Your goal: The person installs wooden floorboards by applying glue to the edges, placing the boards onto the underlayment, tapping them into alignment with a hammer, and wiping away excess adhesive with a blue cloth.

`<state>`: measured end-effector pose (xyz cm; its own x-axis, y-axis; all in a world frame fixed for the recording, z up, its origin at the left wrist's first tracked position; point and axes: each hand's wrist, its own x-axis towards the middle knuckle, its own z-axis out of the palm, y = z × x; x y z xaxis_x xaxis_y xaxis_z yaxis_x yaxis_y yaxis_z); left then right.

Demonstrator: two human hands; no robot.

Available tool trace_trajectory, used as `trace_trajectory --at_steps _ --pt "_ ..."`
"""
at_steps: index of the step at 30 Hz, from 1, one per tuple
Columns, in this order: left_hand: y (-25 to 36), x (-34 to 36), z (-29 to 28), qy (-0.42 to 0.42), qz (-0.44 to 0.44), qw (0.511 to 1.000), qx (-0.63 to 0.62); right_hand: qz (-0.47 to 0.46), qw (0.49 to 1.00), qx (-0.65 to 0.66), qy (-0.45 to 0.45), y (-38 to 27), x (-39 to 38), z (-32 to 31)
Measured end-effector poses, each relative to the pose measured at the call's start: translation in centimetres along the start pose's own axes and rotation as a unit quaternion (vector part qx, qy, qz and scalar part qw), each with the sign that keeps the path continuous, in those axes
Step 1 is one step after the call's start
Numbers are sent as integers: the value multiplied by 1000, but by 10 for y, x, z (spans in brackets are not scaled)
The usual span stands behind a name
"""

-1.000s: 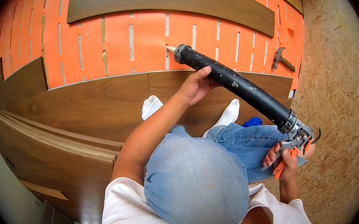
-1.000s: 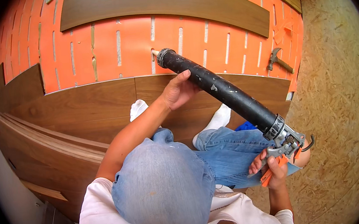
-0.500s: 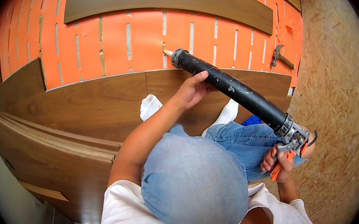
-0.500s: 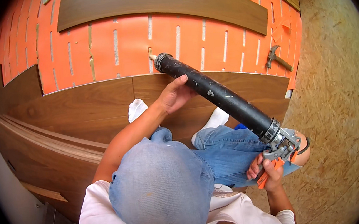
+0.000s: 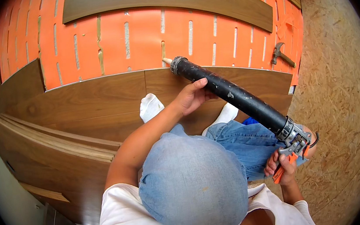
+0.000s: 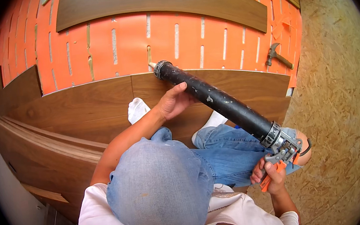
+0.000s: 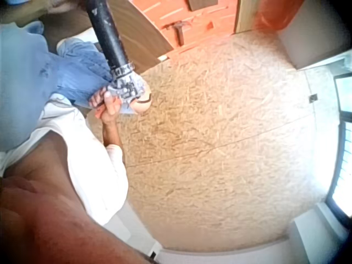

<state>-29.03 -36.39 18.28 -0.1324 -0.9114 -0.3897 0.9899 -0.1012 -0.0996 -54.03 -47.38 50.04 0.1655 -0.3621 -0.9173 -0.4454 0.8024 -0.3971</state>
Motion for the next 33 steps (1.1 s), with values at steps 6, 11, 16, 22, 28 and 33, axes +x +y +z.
trace_trajectory --at_steps 6,11,16,22,28,33 --pt "-2 -1 -2 -5 -11 1000 -13 -15 1000 -1 -13 1 -4 -5" --pt "13 15 7 -45 16 999 -1 -98 992 15 -76 0 4 7" --pt "45 43 12 -33 82 995 37 -123 978 83 -148 -11 22 31" --pt "73 63 21 -29 100 992 67 -162 976 88 -112 -3 48 41" --pt "76 66 20 -34 104 992 60 -153 982 74 -88 1 52 44" --pt "66 57 18 -16 104 993 46 -124 986 69 -90 5 48 38"
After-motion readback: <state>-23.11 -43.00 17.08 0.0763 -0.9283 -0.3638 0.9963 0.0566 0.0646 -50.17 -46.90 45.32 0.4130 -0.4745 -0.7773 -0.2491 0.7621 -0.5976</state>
